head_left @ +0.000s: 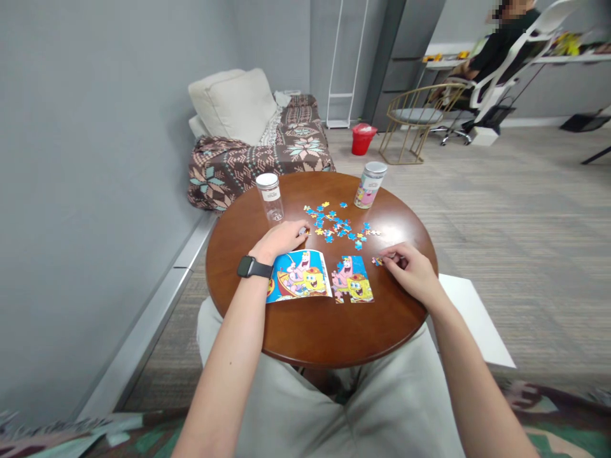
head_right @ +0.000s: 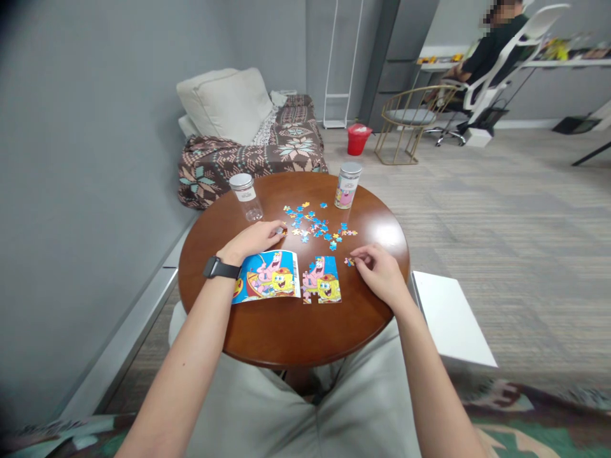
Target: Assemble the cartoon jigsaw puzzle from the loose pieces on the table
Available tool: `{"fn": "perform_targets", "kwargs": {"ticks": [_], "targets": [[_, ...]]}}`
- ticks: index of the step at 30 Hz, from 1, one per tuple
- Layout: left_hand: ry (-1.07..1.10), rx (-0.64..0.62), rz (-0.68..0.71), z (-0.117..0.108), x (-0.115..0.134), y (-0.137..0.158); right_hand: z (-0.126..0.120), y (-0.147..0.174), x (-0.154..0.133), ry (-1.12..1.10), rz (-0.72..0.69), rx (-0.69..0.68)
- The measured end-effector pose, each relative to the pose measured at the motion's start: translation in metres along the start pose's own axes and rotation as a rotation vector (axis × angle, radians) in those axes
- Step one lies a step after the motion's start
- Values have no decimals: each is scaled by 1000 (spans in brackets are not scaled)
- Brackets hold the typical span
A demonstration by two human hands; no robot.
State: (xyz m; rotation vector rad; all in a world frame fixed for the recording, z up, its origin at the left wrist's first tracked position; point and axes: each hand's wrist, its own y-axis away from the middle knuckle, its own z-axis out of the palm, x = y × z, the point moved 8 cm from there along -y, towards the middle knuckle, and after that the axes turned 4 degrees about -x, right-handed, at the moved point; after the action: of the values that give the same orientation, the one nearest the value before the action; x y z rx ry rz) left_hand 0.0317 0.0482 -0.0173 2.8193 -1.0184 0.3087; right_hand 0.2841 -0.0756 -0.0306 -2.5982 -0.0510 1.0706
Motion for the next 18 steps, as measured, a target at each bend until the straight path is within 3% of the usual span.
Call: {"fn": "perform_targets", "kwargs": {"ticks": [3,9,18], "targets": [[-7,1,13,1,-1,-1,-4,1,-10,61,-72,55],[-11,1,8,2,-4,-2,2,9,-26,182,-200,36],[29,2,14,-4,1,1,14,10,-29,296,-247,-48]]}}
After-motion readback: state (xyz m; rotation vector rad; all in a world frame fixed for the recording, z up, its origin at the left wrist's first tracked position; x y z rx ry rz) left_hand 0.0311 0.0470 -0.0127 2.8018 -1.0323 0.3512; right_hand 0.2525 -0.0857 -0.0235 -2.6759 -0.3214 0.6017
